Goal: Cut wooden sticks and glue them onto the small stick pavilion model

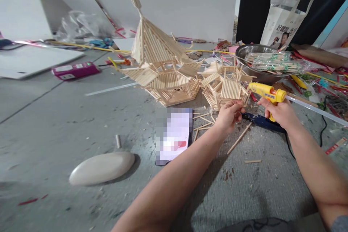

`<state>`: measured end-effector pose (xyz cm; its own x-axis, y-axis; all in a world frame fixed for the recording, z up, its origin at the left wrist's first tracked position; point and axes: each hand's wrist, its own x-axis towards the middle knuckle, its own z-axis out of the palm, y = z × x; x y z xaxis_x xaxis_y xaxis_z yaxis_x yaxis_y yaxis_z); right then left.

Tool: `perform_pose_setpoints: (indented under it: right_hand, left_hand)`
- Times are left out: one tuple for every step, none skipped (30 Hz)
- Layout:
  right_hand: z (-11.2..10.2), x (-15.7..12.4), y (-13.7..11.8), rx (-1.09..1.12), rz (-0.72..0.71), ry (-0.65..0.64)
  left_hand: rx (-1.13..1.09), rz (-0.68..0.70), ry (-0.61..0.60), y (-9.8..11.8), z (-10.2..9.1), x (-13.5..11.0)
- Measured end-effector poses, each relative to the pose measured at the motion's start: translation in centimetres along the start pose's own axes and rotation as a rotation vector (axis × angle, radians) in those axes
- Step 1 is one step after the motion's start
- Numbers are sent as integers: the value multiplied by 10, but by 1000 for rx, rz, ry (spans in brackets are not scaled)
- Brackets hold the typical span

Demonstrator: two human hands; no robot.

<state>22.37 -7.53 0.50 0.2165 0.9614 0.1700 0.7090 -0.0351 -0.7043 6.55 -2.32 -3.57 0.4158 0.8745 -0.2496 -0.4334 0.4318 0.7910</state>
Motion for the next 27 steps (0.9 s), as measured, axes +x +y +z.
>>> perform_pose_setpoints:
  right_hand:
    - [-2, 0, -1, 40, 48, 27]
    - [-4, 0, -1, 84, 98, 61]
    - [-7, 1, -1, 130, 134, 98]
    - [-10, 2, -1, 181, 155, 140]
    - [-14, 3, 1, 237, 164, 182]
    - [-19, 4, 4, 296, 166, 211]
    - [-24, 6, 7, 348, 163, 226]
    - [-30, 8, 12, 387, 158, 226]
    - [-35, 10, 17, 412, 161, 198]
    - [-41, 12, 23, 419, 172, 156]
    - [-46, 14, 29, 418, 194, 142]
    - [-51, 16, 36, 421, 219, 146]
    - [-54, 18, 43, 415, 251, 140]
    - [-58, 20, 50, 409, 285, 115]
    - [-60, 22, 57, 400, 309, 79]
    - [-62, 24, 65, 394, 327, 65]
    - [-63, 26, 73, 386, 347, 59]
    - [-64, 27, 82, 369, 388, 54]
    - [-64, 28, 90, 349, 432, 64]
    - [-64, 29, 97, 324, 463, 68]
    - [-64, 29, 104, 301, 461, 64]
    - [-65, 29, 110, 285, 457, 56]
    - [-65, 28, 114, 269, 443, 40]
    - [-65, 26, 118, 252, 425, 20]
    - [-65, 25, 121, 231, 410, 1]
    - [-66, 23, 124, 201, 393, -15]
    - [-65, 23, 128, 162, 375, -24]
  left_hand:
    - [17, -6, 2, -1, 0, -1]
    - [41, -12, 2, -2, 0, -2]
    - [71, -19, -1, -3, 0, -4]
    - [106, -22, -8, -4, 0, -6]
    - [151, -20, -22, -5, 0, -9]
    - [203, -13, -43, -5, 1, -12]
    - [260, -3, -69, -6, 3, -16]
    - [325, 11, -99, -6, 5, -19]
    - [398, 18, -132, -7, 7, -23]
    - [479, 26, -161, -7, 9, -27]
    - [569, 36, -189, -7, 11, -31]
    - [659, 49, -216, -7, 13, -35]
    - [748, 69, -239, -7, 15, -38]
    - [831, 93, -261, -7, 16, -41]
    - [904, 122, -284, -8, 17, -44]
    - [973, 158, -305, -8, 16, -48]
    - [1040, 199, -321, -9, 15, -51]
    - [1106, 244, -334, -9, 13, -55]
    - [1176, 292, -336, -10, 11, -59]
    - [1244, 332, -325, -10, 7, -64]
    - [1317, 361, -306, -10, 4, -68]
    - [1397, 387, -270, -10, 0, -72]
    - [1484, 422, -238, -10, -4, -76]
    - [1580, 449, -180, -10, -8, -79]
    - [1665, 467, -142, -10, -12, -81]
    - [1735, 467, -113, -10, -16, -82]
    - [1791, 455, -86, -10, -19, -83]
